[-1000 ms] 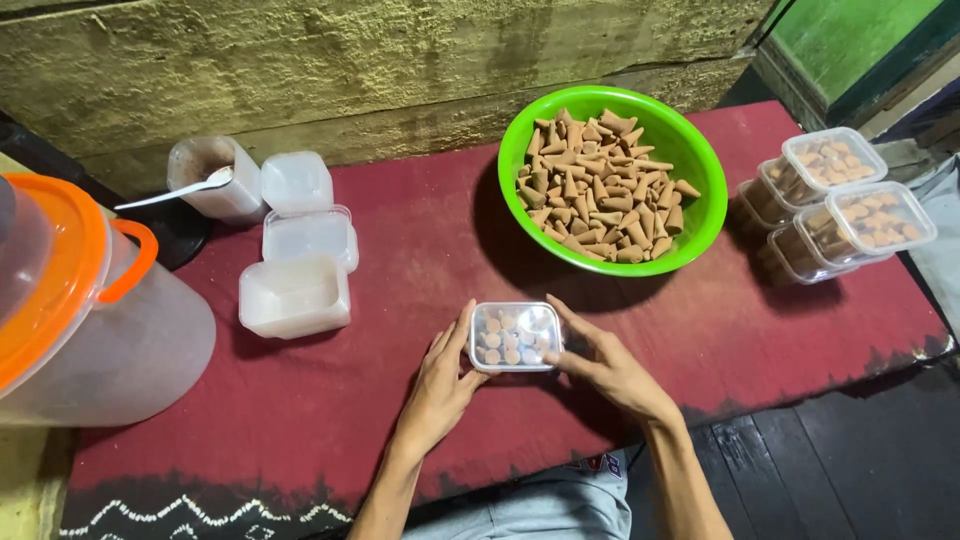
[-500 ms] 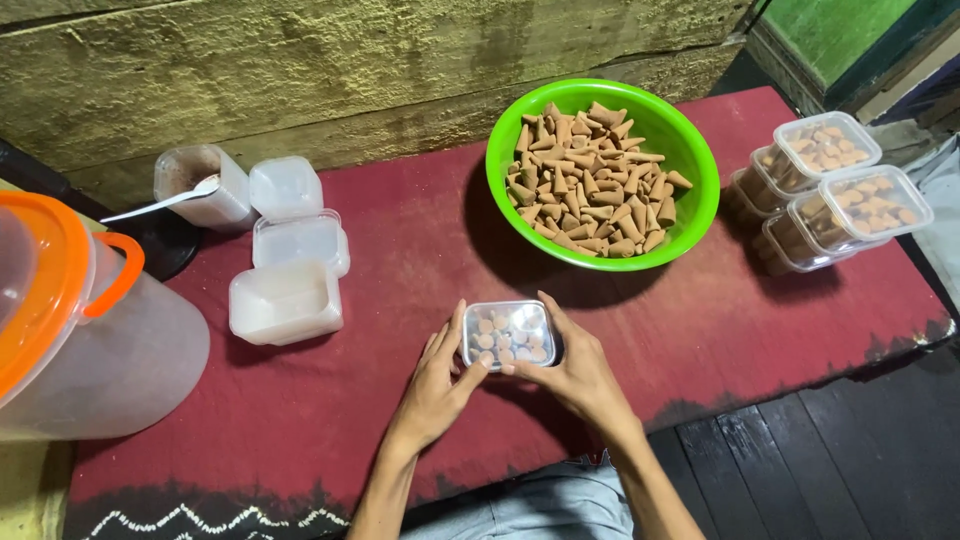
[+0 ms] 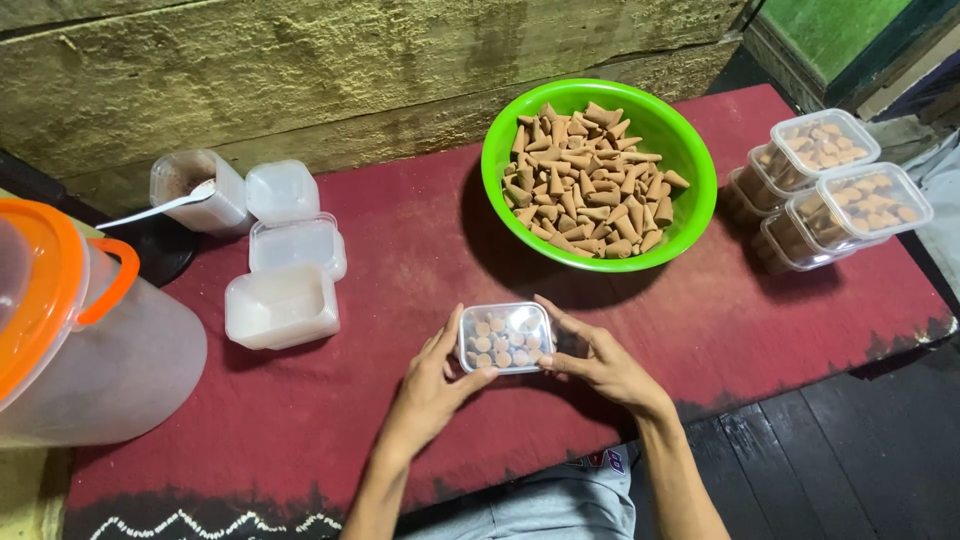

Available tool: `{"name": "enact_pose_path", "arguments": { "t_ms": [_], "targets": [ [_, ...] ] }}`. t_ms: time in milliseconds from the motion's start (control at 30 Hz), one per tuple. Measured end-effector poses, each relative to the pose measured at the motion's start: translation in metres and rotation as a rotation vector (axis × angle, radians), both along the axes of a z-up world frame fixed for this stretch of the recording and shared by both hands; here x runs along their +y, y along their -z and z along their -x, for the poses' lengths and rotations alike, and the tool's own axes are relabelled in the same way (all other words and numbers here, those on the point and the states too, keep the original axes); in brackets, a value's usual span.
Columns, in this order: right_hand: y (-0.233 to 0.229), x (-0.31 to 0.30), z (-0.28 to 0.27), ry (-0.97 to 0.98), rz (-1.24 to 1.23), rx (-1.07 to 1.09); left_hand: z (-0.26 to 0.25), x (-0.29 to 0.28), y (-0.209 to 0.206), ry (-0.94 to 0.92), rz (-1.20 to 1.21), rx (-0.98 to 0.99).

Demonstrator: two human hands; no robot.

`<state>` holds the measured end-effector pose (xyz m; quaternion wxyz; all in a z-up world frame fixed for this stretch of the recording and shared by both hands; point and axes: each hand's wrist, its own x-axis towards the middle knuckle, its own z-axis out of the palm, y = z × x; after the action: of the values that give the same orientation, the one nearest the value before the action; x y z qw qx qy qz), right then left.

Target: Packaging incense cones by picking them from a large bowl and arranging them into small plastic containers.

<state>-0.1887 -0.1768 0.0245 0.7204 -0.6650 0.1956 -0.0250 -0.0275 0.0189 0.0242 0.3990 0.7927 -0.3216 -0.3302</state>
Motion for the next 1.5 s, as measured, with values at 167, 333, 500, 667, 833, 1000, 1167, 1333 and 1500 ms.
{"name": "enact_pose_path", "arguments": {
  "t_ms": [167, 333, 500, 667, 833, 1000, 1167, 1333, 1500],
  "targets": [
    [0.022, -0.005, -0.007, 0.14, 0.068, -0.066, -0.021, 0.004, 0.013, 0.008, 0.156, 0.175],
    [0.047, -0.006, -0.023, 0.28, 0.148, -0.142, -0.026, -0.014, 0.033, -0.09, 0.218, 0.143],
    [0.013, 0.013, -0.046, 0.476, 0.429, 0.196, -0.003, -0.048, 0.017, -0.31, 0.25, -0.164],
    [0.001, 0.018, -0.059, 0.522, 0.49, 0.344, -0.008, -0.061, 0.03, -0.373, 0.2, -0.214],
    [-0.004, 0.019, -0.062, 0.508, 0.48, 0.408, -0.007, -0.061, 0.023, -0.404, 0.161, -0.174],
    [0.042, 0.004, -0.04, 0.571, 0.264, -0.007, -0.005, -0.05, 0.032, -0.337, 0.275, -0.205],
    [0.013, 0.021, -0.016, 0.514, 0.294, 0.022, 0.0, -0.039, 0.021, -0.236, 0.351, -0.265],
    [-0.006, 0.041, -0.017, 0.395, 0.5, 0.155, 0.002, -0.028, 0.029, -0.153, 0.313, -0.354],
    [-0.023, 0.052, -0.025, 0.459, 0.532, 0.168, 0.002, -0.023, 0.03, -0.183, 0.289, -0.271]
  ]
}}
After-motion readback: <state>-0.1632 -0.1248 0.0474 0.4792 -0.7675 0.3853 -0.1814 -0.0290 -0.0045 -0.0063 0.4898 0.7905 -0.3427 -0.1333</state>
